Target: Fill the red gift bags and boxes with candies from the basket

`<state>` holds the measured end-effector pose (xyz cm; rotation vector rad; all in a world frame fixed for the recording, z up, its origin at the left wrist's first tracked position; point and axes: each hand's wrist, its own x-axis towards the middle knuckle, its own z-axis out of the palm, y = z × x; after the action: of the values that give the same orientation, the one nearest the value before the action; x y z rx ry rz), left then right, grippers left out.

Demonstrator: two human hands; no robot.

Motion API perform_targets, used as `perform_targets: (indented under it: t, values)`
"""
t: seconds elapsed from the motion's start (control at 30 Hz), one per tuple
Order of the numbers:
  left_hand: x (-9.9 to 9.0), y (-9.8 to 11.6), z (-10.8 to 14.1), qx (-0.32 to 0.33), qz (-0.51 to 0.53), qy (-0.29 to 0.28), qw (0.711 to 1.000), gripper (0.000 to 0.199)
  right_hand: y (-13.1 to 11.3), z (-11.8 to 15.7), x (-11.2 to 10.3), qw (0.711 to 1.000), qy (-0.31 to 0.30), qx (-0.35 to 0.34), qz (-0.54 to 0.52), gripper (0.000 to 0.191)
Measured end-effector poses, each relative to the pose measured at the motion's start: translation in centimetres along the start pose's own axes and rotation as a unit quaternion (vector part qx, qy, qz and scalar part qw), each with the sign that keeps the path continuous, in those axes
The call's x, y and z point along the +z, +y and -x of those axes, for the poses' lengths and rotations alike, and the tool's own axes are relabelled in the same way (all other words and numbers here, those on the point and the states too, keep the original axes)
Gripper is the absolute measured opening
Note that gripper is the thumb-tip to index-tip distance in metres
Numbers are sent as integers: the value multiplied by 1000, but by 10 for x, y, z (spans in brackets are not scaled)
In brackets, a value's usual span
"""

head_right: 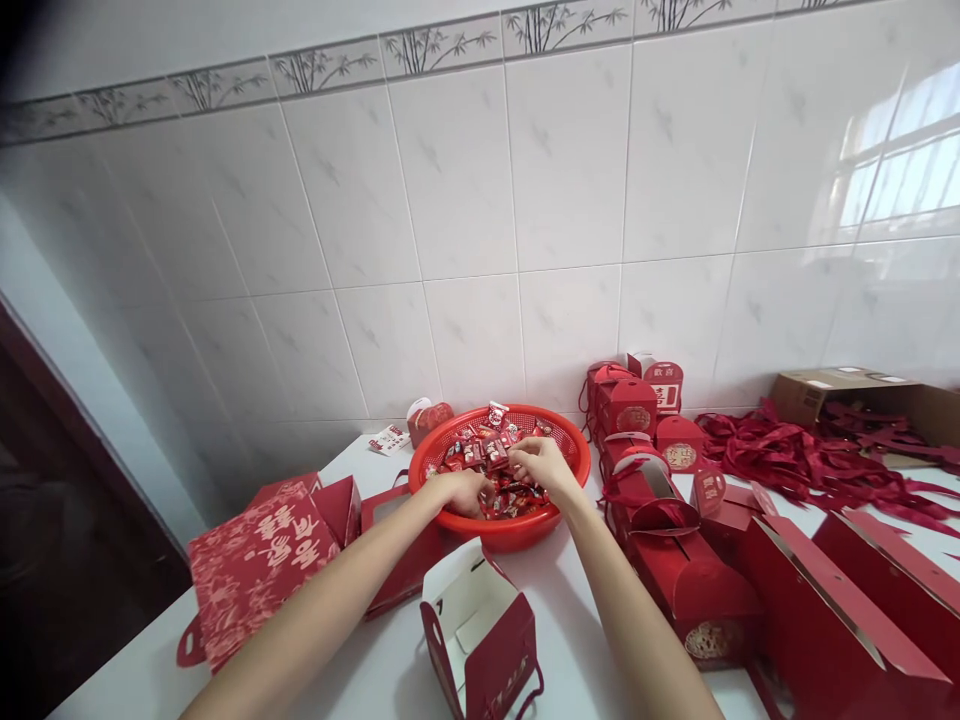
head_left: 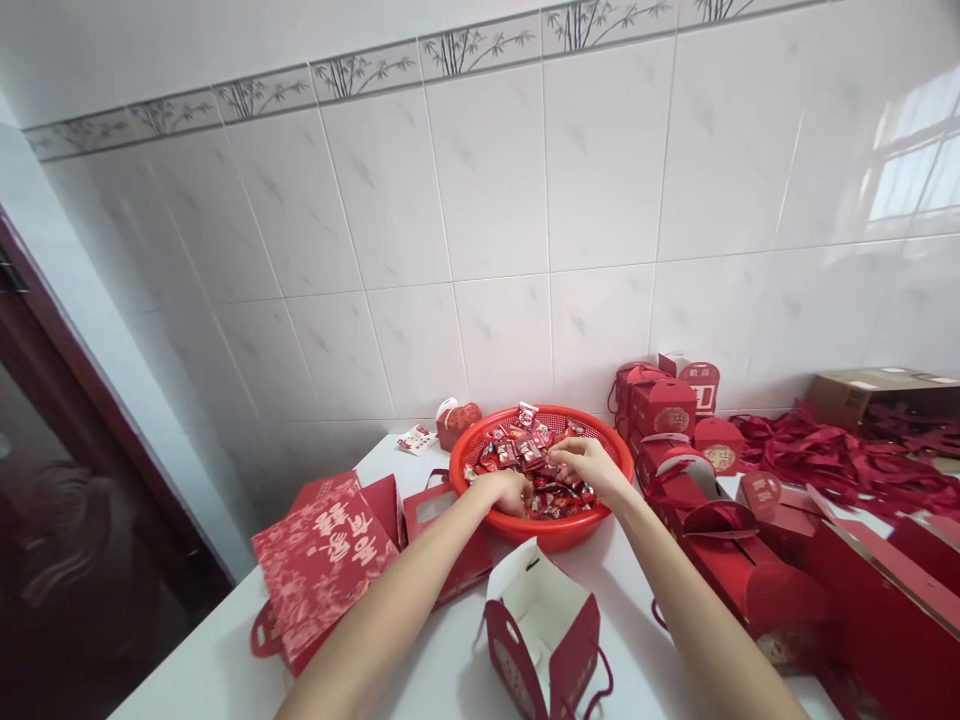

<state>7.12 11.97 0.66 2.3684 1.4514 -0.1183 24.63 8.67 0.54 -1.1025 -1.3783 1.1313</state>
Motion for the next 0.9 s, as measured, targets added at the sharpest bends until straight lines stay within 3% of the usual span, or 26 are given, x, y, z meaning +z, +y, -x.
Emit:
perform_targets:
  t: [0.17,0.23,0.37,0.53,0.7,0.9]
  values:
    - [0,3,3,14,25,-31,999,20,0,2,-1,1000,-7,15,-10,5]
    - [0,5,6,22,43,-5,999,24,-1,3,-2,1000,-6,14,-15,5]
    - [-3,10,11,44,95,101,989,39,-2,5,-3,1000,-3,13,-22,9]
    - [-5,16,13,76,162,214,960,27,-4,8,-4,999,-34,18,-21,25]
    - [-4,19,13,126,190,231,946,20,-4,8,-3,997,-70,26,-31,35]
    - [0,17,11,183,241,250,920,44,-2,5,-4,995,-77,45,-52,34]
